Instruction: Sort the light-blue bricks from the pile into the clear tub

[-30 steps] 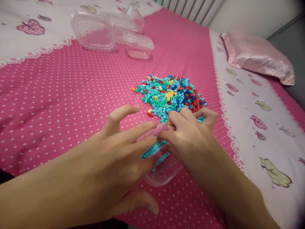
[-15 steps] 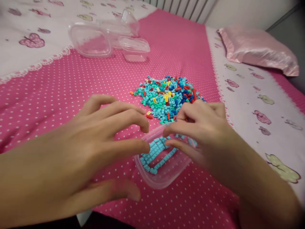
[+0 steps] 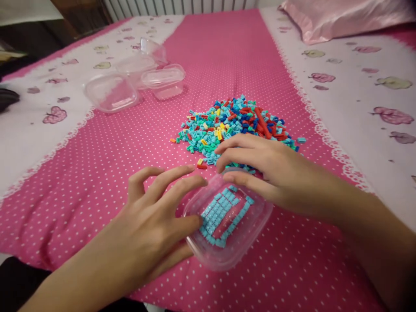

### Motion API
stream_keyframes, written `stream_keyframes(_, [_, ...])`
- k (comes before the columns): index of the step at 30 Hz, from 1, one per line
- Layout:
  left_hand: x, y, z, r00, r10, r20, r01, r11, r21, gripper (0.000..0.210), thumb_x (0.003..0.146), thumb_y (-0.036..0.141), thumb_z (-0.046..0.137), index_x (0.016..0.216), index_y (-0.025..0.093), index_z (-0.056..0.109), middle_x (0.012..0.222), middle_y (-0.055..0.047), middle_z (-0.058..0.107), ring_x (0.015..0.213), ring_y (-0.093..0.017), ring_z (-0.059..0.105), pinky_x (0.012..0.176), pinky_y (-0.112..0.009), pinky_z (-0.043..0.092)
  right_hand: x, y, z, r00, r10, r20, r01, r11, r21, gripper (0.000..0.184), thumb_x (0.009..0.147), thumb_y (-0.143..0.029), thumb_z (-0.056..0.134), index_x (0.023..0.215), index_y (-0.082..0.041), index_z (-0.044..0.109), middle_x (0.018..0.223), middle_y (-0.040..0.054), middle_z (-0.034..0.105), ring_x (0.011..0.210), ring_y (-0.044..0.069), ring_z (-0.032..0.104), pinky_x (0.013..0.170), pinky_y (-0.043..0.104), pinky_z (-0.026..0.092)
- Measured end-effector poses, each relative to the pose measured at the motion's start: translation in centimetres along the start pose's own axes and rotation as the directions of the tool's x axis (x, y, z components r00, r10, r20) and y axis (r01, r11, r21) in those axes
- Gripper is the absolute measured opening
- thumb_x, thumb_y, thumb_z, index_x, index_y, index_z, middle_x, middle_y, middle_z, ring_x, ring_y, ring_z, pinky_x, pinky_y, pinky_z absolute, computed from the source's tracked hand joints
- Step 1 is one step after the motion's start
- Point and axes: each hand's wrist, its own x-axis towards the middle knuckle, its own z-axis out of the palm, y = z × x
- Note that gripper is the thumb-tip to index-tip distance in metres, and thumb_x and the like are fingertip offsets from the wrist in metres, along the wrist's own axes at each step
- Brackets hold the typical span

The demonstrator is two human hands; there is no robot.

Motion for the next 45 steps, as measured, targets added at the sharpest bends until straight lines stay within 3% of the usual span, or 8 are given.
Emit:
stream_keyframes(9, [0.2,0.3,-0.4,0.999,-0.03,0.013,0.03,0.999,-0.017,0.018,0.102,0.042,0.059,0.1,0.028,0.069,0.151,-0.006,0.054,0.146,-0.031,0.041,0.121,-0.051,0.017,-0.3,0.1,0.0,0.999,0.024,0.022,-0.024,0.999,0.036,0.019,0.108,-0.036,0.054,0.112,-0.022,0.066,0.117,0.001,0.068,0.111,0.017,0.062,0.096,0.032,0.044])
stream_keyframes(13, [0.2,0.4,-0.5,1.0,-0.022,0.015,0.022,0.999,-0.025,0.023,0.101,0.047,0.06,0.115,0.032,0.07,0.154,-0.007,0.049,0.147,-0.032,0.039,0.119,-0.05,0.019,-0.5,-0.3,-0.4,1.0,0.015,-0.006,-0.015,1.0,-0.01,0.014,0.106,-0.03,0.055,0.11,-0.023,0.066,0.12,0.0033,0.067,0.115,0.02,0.061,0.097,0.035,0.047])
stream_keyframes(17, [0.3,0.7,-0.2,0.999,-0.011,0.037,0.013,0.998,-0.059,0.028,0.1,0.053,0.061,0.12,0.036,0.07,0.162,-0.005,0.041,0.15,-0.033,0.034,0.118,-0.05,0.017,-1.2,-0.6,-0.4,0.997,-0.07,-0.037,0.063,0.987,-0.15,0.024,0.105,-0.018,0.05,0.097,-0.022,0.072,0.136,0.0092,0.062,0.134,0.027,0.053,0.108,0.046,0.045])
stream_keyframes(20, [0.5,0.7,0.0,0.998,-0.015,0.065,0.02,0.997,-0.079,0.029,0.101,0.054,0.058,0.124,0.038,0.069,0.163,-0.006,0.038,0.152,-0.032,0.031,0.117,-0.051,0.017,-1.7,-0.4,0.2,0.991,-0.13,-0.01,0.122,0.953,-0.277,0.032,0.097,-0.005,0.053,0.109,-0.023,0.076,0.153,0.0112,0.053,0.148,0.032,0.04,0.117,0.056,0.038])
stream_keyframes(23, [0.7,0.6,0.1,0.997,-0.008,0.073,0.013,0.998,-0.069,0.032,0.102,0.055,0.057,0.128,0.04,0.068,0.163,-0.006,0.038,0.15,-0.034,0.032,0.116,-0.052,0.018,-1.8,-0.3,0.9,0.99,-0.142,0.02,0.14,0.926,-0.35,0.03,0.094,-0.007,0.057,0.109,-0.021,0.078,0.16,0.0136,0.048,0.153,0.036,0.034,0.119,0.062,0.035])
stream_keyframes(29, [0.6,0.7,0.2,0.999,-0.015,0.033,0.014,1.0,0.006,0.042,0.1,0.061,0.055,0.126,0.031,0.069,0.164,-0.012,0.038,0.153,-0.037,0.029,0.118,-0.055,0.015,-1.6,-0.8,1.4,0.988,-0.145,0.048,0.153,0.913,-0.379,0.026,0.096,-0.011,0.057,0.102,-0.02,0.081,0.157,0.0166,0.052,0.151,0.038,0.039,0.117,0.063,0.036])
stream_keyframes(35, [0.6,0.9,0.3,0.997,-0.077,0.018,0.077,0.997,0.024,0.045,0.1,0.064,0.053,0.128,0.031,0.066,0.169,-0.007,0.037,0.154,-0.038,0.032,0.123,-0.056,0.012,-1.6,-0.8,1.5,0.987,-0.151,0.058,0.162,0.909,-0.383,0.027,0.095,-0.01,0.057,0.103,-0.02,0.082,0.148,0.0185,0.058,0.146,0.04,0.042,0.115,0.063,0.036])
stream_keyframes(45, [0.8,0.7,0.4,0.999,-0.009,0.035,0.007,0.998,0.068,0.043,0.099,0.06,0.056,0.125,0.027,0.068,0.167,-0.012,0.039,0.155,-0.038,0.03,0.123,-0.056,0.01,-1.7,-0.3,1.8,0.986,-0.157,0.054,0.166,0.913,-0.374,0.027,0.094,-0.009,0.057,0.102,-0.022,0.08,0.146,0.0149,0.058,0.146,0.038,0.04,0.116,0.063,0.034])
